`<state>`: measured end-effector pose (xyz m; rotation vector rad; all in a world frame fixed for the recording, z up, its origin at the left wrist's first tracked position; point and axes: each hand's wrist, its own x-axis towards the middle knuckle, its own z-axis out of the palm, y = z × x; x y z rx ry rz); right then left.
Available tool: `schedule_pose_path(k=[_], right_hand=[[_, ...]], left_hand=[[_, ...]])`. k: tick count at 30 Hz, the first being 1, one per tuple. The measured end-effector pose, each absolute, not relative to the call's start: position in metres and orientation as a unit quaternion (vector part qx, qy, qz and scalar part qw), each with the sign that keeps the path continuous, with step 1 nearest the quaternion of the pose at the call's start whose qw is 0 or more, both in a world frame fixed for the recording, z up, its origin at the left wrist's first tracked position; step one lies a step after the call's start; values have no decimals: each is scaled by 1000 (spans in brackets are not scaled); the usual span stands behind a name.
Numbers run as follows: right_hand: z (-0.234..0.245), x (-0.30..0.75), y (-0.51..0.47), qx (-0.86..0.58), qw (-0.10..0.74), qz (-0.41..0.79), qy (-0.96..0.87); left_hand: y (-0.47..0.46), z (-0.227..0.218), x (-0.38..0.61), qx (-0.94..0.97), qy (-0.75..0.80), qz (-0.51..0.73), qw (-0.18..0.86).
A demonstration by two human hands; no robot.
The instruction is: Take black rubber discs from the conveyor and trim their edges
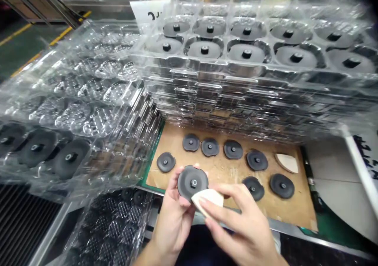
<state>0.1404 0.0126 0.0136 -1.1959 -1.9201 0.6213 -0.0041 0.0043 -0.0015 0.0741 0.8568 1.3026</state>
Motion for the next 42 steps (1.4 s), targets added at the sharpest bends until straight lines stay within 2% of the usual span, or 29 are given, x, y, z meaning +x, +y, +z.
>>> schedule_pose_path(k=[3, 6, 10, 14, 17, 21, 25, 28, 33, 42], right_hand=[[8, 141, 14, -497, 384, 217, -747], [7, 142, 15, -462, 376, 236, -768], [12, 143, 19, -495, 384, 227, -746], [13, 145, 22, -459, 383, 248, -762], [12, 147, 22, -500, 385, 222, -743], [14, 147, 19, -461, 376, 247, -765], [16, 148, 12, -505, 384, 234, -737], [11, 152, 11, -473, 384, 250, -753], [5, 157, 25, -552, 393, 225, -700], [23, 136, 15, -465, 384, 228, -765]], left_hand=[[5, -2, -3, 30, 391, 588, 707], [8, -2, -2, 34, 386, 582, 715], [12, 0, -2, 42, 395, 590, 703], [13, 2, -1, 47, 385, 588, 710], [14, 3, 0, 57, 395, 590, 701], [14, 3, 1, 62, 385, 587, 709], [13, 4, 3, 72, 393, 588, 703], [11, 5, 5, 72, 387, 583, 711], [8, 6, 7, 61, 402, 577, 709], [6, 11, 9, 37, 431, 571, 698]])
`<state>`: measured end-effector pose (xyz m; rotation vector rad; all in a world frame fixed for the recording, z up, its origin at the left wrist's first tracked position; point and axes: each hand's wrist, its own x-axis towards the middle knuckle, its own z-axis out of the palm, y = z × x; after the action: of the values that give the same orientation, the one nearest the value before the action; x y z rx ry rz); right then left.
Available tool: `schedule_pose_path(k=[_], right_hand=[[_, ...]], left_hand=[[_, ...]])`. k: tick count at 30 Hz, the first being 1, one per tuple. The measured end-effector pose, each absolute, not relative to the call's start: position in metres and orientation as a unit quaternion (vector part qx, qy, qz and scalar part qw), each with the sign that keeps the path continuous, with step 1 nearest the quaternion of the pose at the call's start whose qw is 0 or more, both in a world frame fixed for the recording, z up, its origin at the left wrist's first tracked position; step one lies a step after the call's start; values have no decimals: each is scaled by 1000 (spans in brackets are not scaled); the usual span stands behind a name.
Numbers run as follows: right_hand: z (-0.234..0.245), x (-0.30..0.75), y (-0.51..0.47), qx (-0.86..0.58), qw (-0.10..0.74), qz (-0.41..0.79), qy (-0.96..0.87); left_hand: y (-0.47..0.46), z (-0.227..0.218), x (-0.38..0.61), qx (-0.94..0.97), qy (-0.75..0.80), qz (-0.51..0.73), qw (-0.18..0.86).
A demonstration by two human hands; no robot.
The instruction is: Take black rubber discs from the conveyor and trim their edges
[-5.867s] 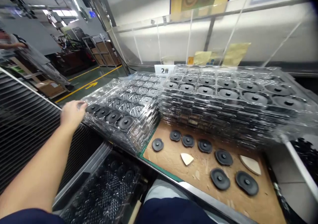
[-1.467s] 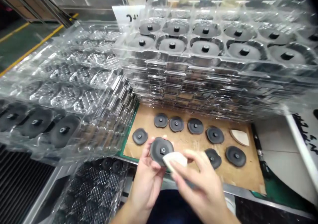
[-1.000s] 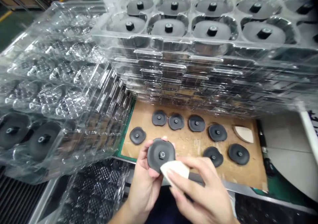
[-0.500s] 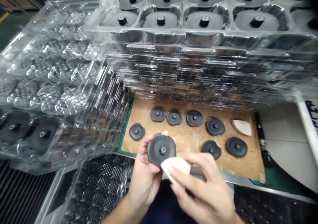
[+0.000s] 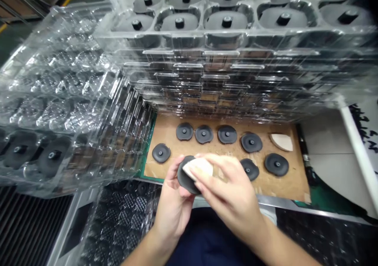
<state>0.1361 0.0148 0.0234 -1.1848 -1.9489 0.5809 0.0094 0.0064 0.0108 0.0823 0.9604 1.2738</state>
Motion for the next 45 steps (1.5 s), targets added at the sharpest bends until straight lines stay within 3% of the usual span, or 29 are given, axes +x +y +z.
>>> schedule_pose_path(k=[3, 6, 10, 13, 19, 22, 24, 28, 32, 34, 37, 41, 43, 45], right_hand=[[22, 144, 10, -460, 398, 261, -749], [9, 159, -8, -496, 418, 370, -665], [-24, 173, -31, -605, 430, 601, -296], [-38, 176, -31, -598, 410, 667, -173], [-6, 164, 2, -572, 471, 629, -236], [24, 150, 13, -532, 490, 503, -473], [39, 145, 16, -483, 444, 405, -637], [50, 142, 19, -438, 324, 380, -748], [49, 140, 17, -473, 423, 287, -718], [50, 142, 13, -457, 426, 321, -712], [51, 145, 13, -436, 366, 397, -720], [51, 144, 20, -474, 419, 316, -707], [52, 148, 18, -441, 430, 337, -712], [55, 159, 10, -409, 389, 385, -730]], left_hand=[[5, 12, 9, 44, 420, 570, 705], [7, 11, 4, 60, 413, 571, 706], [9, 5, -2, 55, 413, 562, 714], [7, 2, -1, 43, 421, 538, 729], [3, 7, 7, 58, 418, 511, 749], [2, 9, 11, 65, 407, 504, 759], [0, 9, 12, 59, 424, 471, 772], [0, 9, 12, 65, 466, 454, 757], [2, 10, 13, 109, 431, 446, 776], [1, 11, 12, 115, 432, 445, 776], [0, 11, 13, 108, 458, 450, 759], [0, 13, 16, 122, 430, 441, 778], [0, 14, 15, 122, 420, 443, 782], [1, 15, 12, 116, 421, 446, 781]])
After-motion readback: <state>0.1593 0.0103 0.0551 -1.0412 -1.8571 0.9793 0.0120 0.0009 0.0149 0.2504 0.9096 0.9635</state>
